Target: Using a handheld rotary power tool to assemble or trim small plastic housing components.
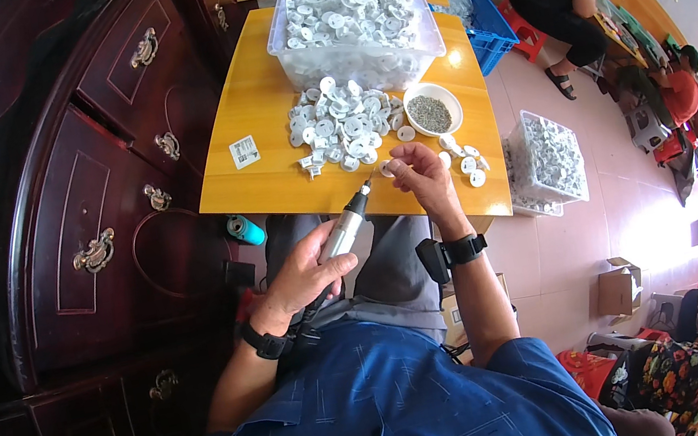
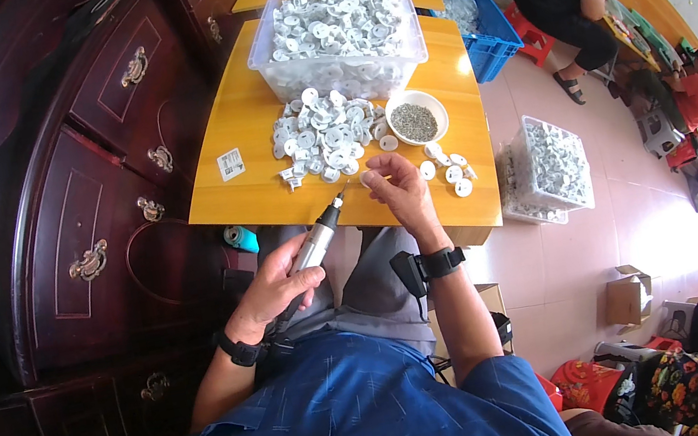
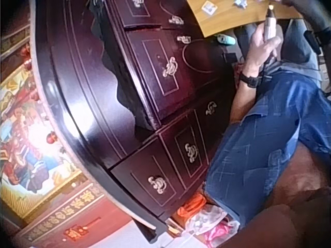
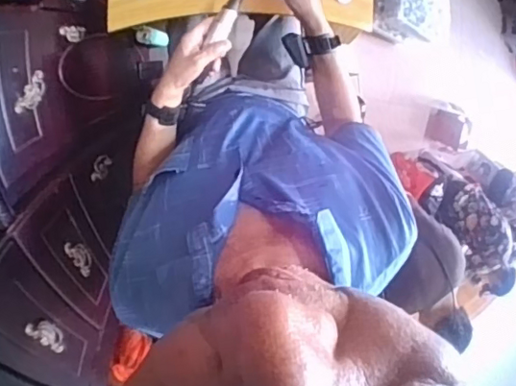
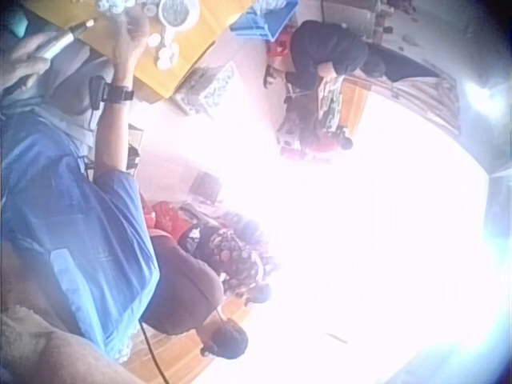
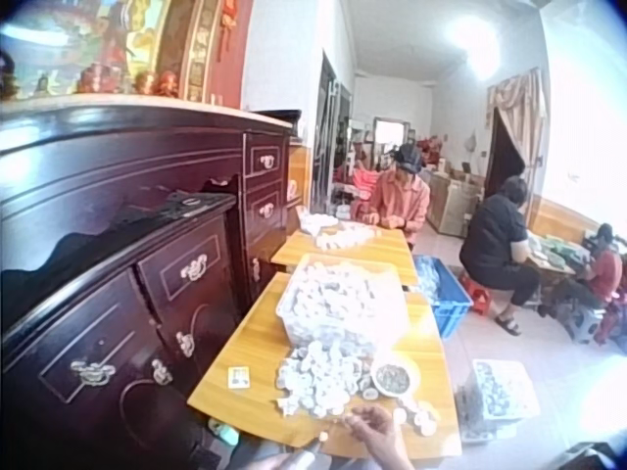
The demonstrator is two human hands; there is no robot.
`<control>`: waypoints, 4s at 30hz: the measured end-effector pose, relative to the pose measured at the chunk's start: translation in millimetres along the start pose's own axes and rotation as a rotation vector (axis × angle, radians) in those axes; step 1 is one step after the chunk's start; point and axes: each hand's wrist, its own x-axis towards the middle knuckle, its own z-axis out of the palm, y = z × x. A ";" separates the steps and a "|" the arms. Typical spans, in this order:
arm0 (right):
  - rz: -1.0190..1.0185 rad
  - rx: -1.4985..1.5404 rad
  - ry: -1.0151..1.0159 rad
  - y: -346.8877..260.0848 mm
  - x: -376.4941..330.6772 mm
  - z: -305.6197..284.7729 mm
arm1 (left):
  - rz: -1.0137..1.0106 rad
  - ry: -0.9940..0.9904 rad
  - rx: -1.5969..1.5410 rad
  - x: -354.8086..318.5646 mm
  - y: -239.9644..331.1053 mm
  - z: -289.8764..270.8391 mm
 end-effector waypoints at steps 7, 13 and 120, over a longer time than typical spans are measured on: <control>-0.339 -0.830 0.226 -7.8 0.0 17.6 | 0.015 0.061 0.041 0.3 -1.9 -5.6; -0.327 -0.958 0.184 11.7 11.1 9.1 | 0.002 0.056 0.067 1.1 0.6 -3.4; -0.184 -0.358 0.282 39.1 -10.8 4.2 | -0.164 -0.013 0.101 29.7 1.4 13.4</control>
